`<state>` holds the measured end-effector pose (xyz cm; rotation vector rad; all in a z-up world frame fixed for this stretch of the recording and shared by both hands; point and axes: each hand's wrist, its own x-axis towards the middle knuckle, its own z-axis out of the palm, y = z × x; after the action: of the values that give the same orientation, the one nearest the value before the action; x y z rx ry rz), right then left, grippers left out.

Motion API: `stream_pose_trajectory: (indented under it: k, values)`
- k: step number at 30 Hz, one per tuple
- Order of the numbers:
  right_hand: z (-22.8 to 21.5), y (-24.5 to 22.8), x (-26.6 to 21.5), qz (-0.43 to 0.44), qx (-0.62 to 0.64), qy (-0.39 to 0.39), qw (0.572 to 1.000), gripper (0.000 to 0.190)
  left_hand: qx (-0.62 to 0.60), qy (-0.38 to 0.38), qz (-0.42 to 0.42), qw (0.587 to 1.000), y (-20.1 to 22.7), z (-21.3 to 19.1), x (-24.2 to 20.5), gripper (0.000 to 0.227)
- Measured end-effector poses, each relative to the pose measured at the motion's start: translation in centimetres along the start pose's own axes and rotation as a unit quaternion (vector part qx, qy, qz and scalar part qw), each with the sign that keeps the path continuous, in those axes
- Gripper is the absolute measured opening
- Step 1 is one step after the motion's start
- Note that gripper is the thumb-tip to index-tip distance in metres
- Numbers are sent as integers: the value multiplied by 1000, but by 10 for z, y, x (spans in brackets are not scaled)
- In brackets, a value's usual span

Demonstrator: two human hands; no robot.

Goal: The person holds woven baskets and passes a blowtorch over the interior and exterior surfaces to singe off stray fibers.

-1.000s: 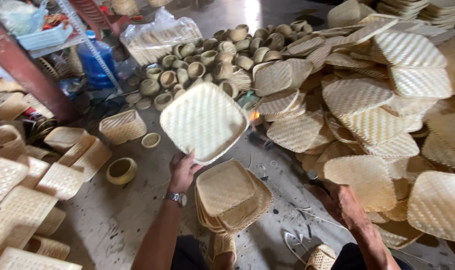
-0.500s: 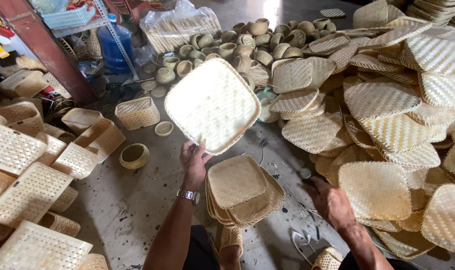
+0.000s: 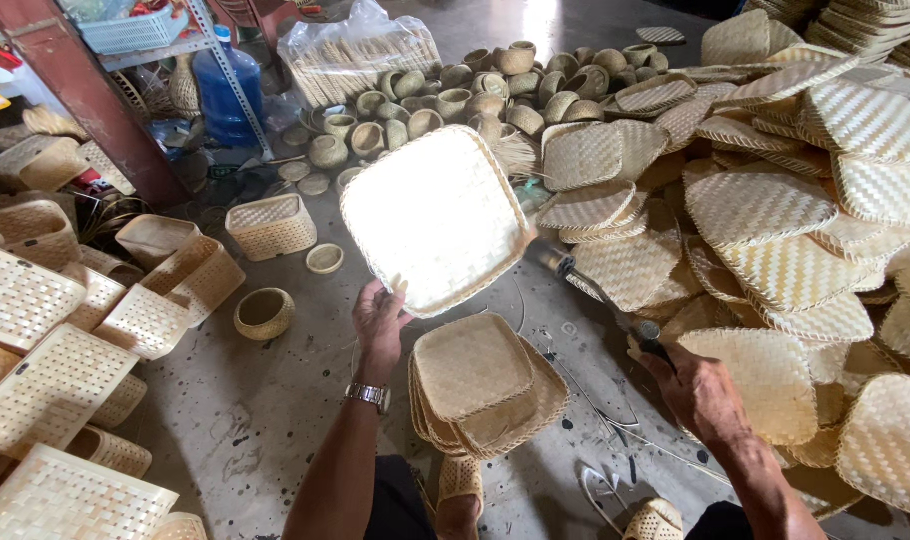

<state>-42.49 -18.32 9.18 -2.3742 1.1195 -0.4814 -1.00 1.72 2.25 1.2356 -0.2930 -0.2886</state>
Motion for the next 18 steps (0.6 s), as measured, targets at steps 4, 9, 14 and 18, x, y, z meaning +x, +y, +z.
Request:
stream_pose_trajectory:
  k: [4, 9, 14, 18]
  values:
    - [-5, -3, 4, -44, -20, -8, 999, 39, 6, -12, -5, 1000, -1, 0, 1, 43]
    - [-7, -1, 8, -123, -17, 44, 991, 38, 9, -25, 10, 1000, -1, 1, -2, 42]
    - [-7, -3, 20, -82, -13, 39, 996, 35, 62, -23, -9, 998, 7, 7, -9, 42]
    - [-12, -6, 27, -52, -69, 31, 996, 31, 67, -43, -23, 997, 8, 10, -12, 43]
